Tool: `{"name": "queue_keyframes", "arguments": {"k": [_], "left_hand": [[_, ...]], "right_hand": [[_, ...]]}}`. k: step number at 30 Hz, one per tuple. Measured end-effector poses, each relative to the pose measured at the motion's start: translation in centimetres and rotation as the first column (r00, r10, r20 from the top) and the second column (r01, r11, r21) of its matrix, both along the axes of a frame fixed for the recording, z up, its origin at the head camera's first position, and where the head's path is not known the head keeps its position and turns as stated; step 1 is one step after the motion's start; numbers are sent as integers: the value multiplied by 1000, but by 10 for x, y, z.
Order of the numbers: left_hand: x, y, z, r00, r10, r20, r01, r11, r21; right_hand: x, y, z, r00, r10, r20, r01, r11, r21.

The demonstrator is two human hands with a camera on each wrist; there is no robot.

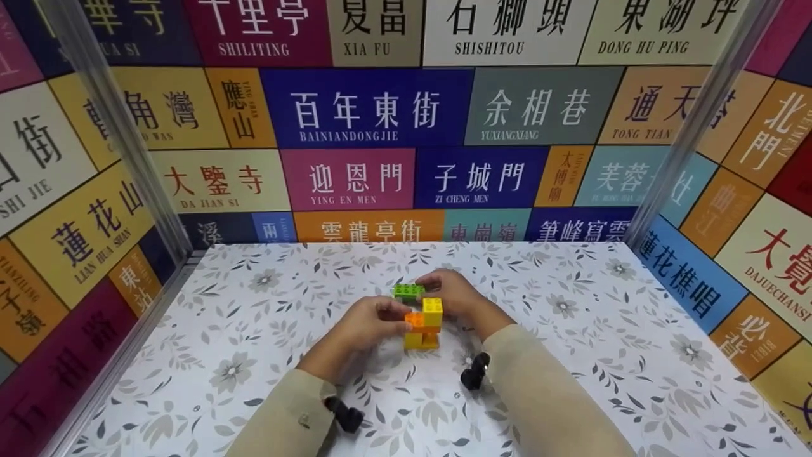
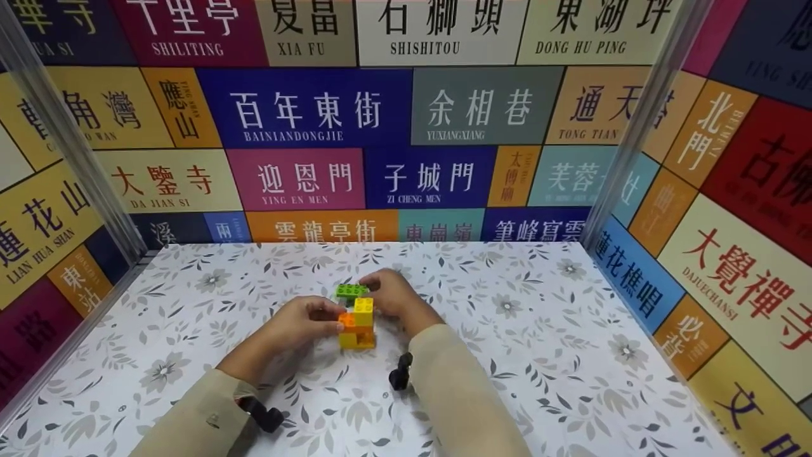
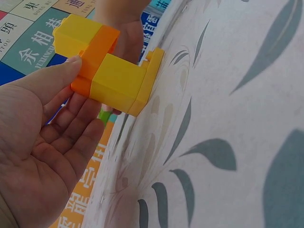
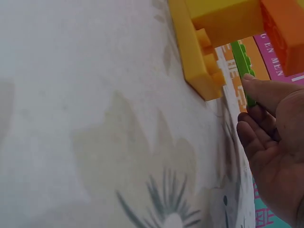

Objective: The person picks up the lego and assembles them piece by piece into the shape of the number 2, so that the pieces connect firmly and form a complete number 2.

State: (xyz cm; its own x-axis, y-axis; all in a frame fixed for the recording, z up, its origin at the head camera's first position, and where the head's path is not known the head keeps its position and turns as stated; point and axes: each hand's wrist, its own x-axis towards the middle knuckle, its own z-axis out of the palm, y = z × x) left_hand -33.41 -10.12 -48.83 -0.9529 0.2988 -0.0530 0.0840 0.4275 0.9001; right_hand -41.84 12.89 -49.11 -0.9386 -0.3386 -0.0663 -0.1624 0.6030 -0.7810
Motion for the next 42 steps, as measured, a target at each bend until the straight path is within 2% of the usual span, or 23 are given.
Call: {"name": "queue_keyframes", "arguments": {"k": [6,13,19,23,29,35,38,42], "left_hand": [[-1,0,-1,1000,1,21,-1,1000,6],[-2,1,2,996,24,85,-22,999,-26],[-2,1,3,994,32,109,-29,999,-25],[-2,0,3,995,32,90,-30,999,-26],[-2,-1,0,1000,8,11,-8,1000,-25],[-1,-1,0,999,-6,-37,4,999,-32],[-1,0,1,1000,-4,-31,2,999,-38],[-1,1,1,1000,4,12,-4,1000,-29]], "right_hand": [[3,10,11,1000,-29,3,29,999,-25],[14,20,25,998,-65,-10,64,992,-106],[29,22,39,1000,-24,-15,21,982,-189],[40,24,46,999,0,-34,-8,971,-237],[54,27,51,996,46,-73,-65,955,-290],[66,28,53,997,39,-65,-57,954,-295],[70,29,52,995,51,-87,-74,953,-294],[74,32,49,993,58,-100,-85,951,-296]]}}
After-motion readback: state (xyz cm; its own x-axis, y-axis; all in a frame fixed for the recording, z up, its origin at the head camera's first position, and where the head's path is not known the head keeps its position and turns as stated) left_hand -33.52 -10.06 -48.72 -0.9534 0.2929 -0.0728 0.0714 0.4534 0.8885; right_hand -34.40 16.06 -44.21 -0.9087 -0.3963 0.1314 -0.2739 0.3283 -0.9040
